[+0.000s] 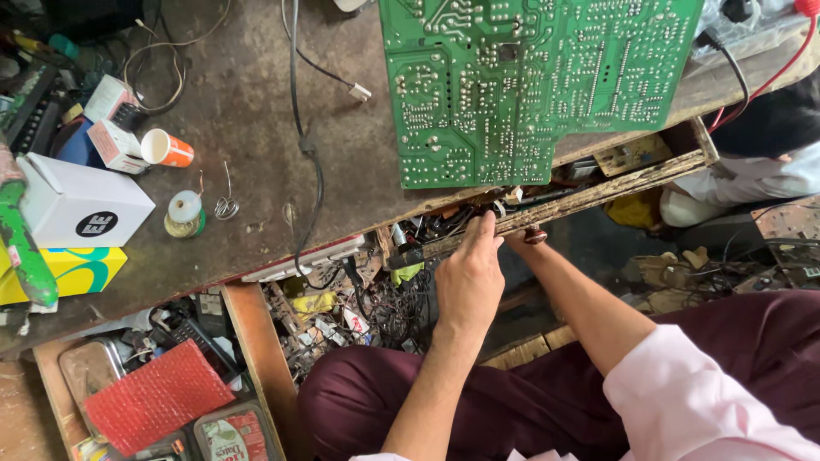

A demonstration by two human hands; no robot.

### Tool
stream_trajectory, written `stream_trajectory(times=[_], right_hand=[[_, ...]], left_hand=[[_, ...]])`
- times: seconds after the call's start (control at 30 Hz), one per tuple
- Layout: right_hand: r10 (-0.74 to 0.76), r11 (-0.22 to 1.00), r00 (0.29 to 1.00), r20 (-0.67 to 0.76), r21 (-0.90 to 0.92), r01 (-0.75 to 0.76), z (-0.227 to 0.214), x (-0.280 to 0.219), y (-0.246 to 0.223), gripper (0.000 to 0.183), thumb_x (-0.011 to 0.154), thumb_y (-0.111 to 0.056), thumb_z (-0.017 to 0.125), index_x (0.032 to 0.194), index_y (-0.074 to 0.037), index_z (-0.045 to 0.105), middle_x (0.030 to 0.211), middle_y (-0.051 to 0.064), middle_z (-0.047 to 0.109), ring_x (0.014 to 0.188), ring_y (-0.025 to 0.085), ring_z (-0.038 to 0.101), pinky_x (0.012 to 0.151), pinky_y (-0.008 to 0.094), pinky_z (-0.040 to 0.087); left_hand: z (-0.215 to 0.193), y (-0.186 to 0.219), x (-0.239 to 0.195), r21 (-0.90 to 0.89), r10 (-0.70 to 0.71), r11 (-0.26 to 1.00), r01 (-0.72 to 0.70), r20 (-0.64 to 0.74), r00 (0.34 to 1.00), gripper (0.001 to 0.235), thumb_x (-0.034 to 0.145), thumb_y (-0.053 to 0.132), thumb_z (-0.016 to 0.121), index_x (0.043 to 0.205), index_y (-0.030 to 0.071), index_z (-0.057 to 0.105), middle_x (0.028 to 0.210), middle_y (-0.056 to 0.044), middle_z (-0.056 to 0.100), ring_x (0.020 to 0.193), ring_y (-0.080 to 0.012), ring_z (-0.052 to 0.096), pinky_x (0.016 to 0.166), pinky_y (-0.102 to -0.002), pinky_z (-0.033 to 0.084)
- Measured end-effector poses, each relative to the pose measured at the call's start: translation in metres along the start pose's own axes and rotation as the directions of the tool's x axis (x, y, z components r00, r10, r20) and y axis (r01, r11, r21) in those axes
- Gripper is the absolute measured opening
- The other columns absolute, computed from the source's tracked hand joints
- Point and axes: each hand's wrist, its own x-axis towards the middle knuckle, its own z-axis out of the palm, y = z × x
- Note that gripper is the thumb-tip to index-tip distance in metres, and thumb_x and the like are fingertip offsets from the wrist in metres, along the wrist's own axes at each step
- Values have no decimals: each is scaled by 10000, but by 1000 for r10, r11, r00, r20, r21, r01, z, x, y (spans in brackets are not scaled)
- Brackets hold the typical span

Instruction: The person works on a green circuit board, using a soldering iron to solder components and a soldering wick to remove solder. They also use pliers to trim leads and handle small wires. The board is flipped over during the process.

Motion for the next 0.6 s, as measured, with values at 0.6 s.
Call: stream_trajectory(times=[0.6], right_hand=[[9,985,999,-42,172,-2,8,4,-14,241,1004,92,563,1222,-2,603,1173,114,665,1080,229,640,938,353,546]], left_hand=[[-4,0,0,-48,-9,999,9,-3,1000,335,968,84,659,1292,1,644,1248,-157,720,959,-330,753,763,-413,616]])
